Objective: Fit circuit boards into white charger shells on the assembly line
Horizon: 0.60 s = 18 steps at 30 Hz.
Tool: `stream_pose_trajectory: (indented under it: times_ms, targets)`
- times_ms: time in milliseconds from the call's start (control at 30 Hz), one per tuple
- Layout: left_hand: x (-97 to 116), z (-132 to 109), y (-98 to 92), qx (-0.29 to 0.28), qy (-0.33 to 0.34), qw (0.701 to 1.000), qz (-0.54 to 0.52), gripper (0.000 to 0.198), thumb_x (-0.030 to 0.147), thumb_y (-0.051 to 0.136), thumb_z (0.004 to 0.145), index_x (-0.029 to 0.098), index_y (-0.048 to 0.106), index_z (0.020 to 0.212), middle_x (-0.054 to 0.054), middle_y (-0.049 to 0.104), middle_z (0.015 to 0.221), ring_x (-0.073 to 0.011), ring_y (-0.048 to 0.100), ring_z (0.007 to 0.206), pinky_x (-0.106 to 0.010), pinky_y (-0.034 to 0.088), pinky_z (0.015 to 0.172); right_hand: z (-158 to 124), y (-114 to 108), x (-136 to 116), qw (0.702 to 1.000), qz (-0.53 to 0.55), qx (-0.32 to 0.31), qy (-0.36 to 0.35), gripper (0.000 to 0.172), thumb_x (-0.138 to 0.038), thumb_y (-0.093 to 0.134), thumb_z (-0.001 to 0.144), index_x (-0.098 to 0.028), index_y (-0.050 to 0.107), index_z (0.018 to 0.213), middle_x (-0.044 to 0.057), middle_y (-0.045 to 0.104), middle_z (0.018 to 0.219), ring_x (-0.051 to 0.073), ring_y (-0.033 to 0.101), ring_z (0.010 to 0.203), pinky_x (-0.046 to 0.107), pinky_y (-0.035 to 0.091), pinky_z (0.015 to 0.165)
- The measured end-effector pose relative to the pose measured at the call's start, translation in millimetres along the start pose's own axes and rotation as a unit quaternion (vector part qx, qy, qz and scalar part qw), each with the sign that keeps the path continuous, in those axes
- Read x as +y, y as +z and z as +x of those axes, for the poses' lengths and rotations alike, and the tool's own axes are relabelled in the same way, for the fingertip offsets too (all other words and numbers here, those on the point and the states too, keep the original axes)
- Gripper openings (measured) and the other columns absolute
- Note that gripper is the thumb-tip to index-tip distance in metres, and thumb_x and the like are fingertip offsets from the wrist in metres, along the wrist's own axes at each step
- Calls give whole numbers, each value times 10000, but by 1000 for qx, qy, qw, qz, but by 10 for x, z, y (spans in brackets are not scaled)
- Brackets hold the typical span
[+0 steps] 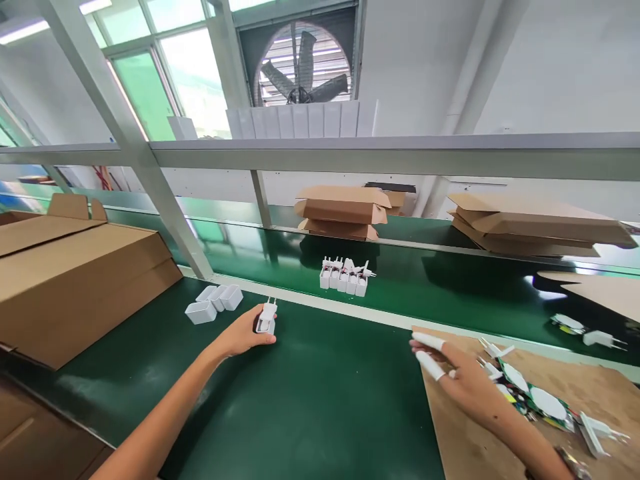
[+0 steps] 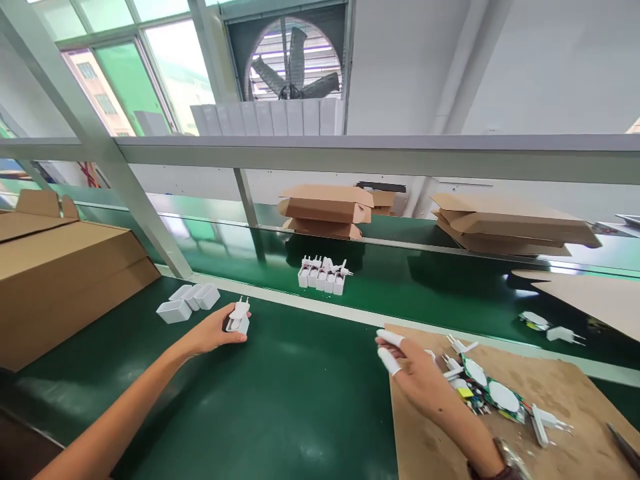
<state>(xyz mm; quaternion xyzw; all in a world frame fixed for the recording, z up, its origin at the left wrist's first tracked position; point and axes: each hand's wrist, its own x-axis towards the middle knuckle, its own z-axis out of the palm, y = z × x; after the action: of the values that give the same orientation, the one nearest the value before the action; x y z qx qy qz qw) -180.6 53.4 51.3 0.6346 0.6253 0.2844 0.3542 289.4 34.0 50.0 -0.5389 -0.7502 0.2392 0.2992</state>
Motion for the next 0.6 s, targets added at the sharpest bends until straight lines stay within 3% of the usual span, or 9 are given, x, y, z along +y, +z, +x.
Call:
stream_pose_trajectory:
  times_ms: [67,167,300,367,433,500,600]
  targets:
    - [126,85,229,-10,22,1000,-16,570,463,782,669,184,619,1138,-38,709,953,-226,648,822,-374,540,779,-128,166,-213,997,21,-59,-35,354,-351,505,954,-235,686,1234,100,768,1151,248,744,1014,403,611,939]
    - [491,230,743,-37,71,997,-13,574,440,801,663,198,615,1149,-33,713,1011,-214,645,851,-348,523,789,-214,461,-405,985,-8,-131,-114,313,-270,480,965,-226,702,1182,86,764,1073,226,728,922,380,614,867]
    - [956,347,1455,-89,127,988,2,582,424,856,623,182,649,1111,-16,717,925,-217,651,840,-330,523,766,-265,729,-334,969,-88,-99,-207,326,-152,466,935,-204,705,1150,112,739,1081,255,703,951,433,599,885]
    - [1067,360,1677,-106,143,984,4,657,434,881,611,176,651,1170,-23,734,960,-215,669,847,-322,538,761,-305,784,-220,970,-84,-66,-218,335,-128,443,947,-209,695,1151,111,733,1073,247,703,964,420,601,887]
    - [1068,347,1719,-99,167,981,19,844,485,915,582,188,608,1311,-47,745,1099,-227,698,932,-317,563,803,-345,807,-101,971,-65,-42,-227,347,-109,425,955,-220,681,1162,103,725,1069,232,705,977,390,605,881]
    - [976,305,1565,-56,190,978,62,951,546,915,596,196,559,1405,-98,708,1275,-267,691,1101,-341,566,913,-370,822,-9,968,-52,-25,-243,376,-80,415,946,-228,662,1188,98,715,1084,221,703,987,368,606,867]
    - [799,225,1166,64,195,967,148,763,561,821,760,206,582,1392,-144,626,1411,-323,599,1292,-442,497,1077,-396,854,11,963,-62,-3,-261,378,-58,428,940,-222,648,1200,93,703,1078,218,688,958,357,597,846]
